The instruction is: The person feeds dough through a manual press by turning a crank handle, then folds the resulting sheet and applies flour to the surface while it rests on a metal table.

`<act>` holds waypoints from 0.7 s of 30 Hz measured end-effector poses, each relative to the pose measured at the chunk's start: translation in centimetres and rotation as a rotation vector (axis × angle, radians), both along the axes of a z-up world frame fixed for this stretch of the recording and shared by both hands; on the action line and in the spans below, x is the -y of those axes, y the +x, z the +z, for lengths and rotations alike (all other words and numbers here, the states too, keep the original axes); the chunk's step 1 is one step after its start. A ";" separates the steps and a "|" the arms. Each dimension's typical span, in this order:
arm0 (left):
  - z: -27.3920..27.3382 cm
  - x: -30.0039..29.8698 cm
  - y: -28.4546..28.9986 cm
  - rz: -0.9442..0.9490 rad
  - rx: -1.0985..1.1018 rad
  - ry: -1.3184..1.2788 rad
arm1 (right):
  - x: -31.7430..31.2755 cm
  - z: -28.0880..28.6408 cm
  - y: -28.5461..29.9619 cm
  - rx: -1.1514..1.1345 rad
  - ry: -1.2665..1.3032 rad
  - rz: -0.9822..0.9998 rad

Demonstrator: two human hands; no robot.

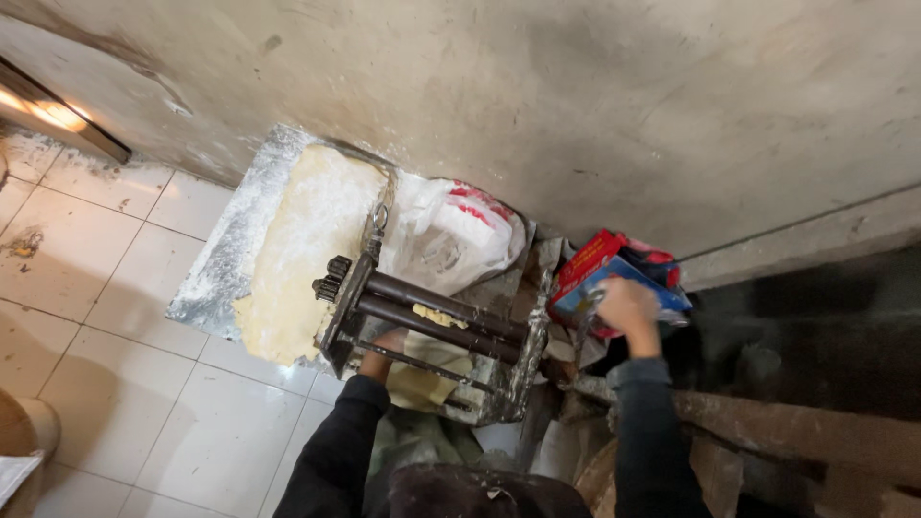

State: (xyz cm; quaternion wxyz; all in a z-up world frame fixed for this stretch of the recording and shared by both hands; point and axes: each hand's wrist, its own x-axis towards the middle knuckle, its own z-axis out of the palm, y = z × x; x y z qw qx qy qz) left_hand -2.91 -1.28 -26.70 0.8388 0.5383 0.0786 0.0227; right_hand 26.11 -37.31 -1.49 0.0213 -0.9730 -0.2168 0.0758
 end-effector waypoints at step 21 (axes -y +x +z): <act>5.7 3.9 -4.4 0.040 -0.221 -0.025 | 11.0 0.5 -26.3 0.192 0.035 -0.066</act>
